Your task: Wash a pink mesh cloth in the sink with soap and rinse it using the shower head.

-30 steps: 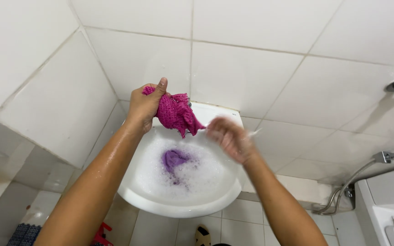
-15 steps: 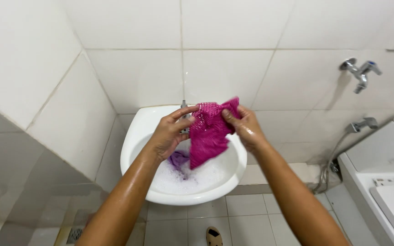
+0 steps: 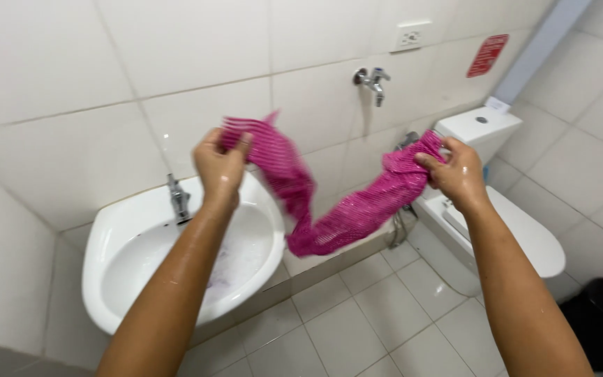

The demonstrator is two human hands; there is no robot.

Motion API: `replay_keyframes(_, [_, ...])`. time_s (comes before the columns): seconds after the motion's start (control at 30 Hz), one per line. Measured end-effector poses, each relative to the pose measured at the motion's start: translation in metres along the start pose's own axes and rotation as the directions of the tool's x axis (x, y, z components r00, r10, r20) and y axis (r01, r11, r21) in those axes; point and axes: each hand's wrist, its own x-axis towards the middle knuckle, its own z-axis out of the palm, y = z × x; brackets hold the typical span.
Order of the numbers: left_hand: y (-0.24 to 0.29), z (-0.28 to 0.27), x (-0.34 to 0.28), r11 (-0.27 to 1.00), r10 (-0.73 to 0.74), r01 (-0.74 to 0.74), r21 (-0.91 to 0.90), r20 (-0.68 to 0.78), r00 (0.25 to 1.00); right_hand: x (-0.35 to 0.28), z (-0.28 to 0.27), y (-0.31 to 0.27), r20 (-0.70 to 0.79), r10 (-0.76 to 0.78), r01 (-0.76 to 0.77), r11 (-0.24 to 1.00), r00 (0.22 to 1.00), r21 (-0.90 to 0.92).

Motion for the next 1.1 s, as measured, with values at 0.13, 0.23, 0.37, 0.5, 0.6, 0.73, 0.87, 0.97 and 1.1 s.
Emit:
replay_keyframes(0.13, [-0.010,-0.016,0.022,0.998,0.060,-0.050,0.040,-0.275,0.960,0.003,-0.077,0.111,-0.165,0.206,-0.182,0.972,0.965,0.147])
replay_keyframes(0.23, [0.000,-0.018,0.020,0.988,0.116,-0.077,0.132,-0.322,0.940,-0.003,-0.137,0.181,-0.277,0.324,-0.255,0.932,0.905,0.256])
replay_keyframes(0.37, [0.016,-0.002,0.014,0.972,0.100,-0.012,0.234,-0.368,0.925,-0.025,-0.200,0.245,-0.351,0.487,-0.363,0.858,0.799,0.363])
replay_keyframes(0.5, [0.023,0.027,0.004,0.952,0.199,-0.097,0.290,-0.347,0.916,-0.048,-0.232,0.340,-0.372,0.521,-0.444,0.852,0.768,0.277])
replay_keyframes(0.6, [0.034,0.055,-0.007,0.840,0.438,-0.341,0.423,-0.156,0.885,-0.059,-0.224,0.391,-0.414,0.457,-0.550,0.824,0.787,-0.135])
replay_keyframes(0.73, [0.063,0.119,-0.040,0.616,0.581,-0.663,0.426,0.323,0.747,-0.054,-0.151,0.317,-0.100,0.461,-0.471,0.851,0.882,-0.233])
replay_keyframes(0.87, [0.100,0.181,-0.097,0.667,0.320,-0.627,0.404,0.604,0.730,-0.059,-0.058,0.142,0.442,-0.050,-0.145,0.906,0.896,0.397])
replay_keyframes(0.97, [0.088,0.185,-0.129,0.550,0.434,-0.724,0.417,0.598,0.674,-0.055,-0.010,0.055,0.474,-0.310,-0.103,0.741,0.824,0.664])
replay_keyframes(1.1, [0.092,0.125,-0.172,0.386,0.535,-0.739,0.552,0.519,0.667,-0.052,0.060,0.043,0.551,-0.457,-0.174,0.639,0.698,0.749])
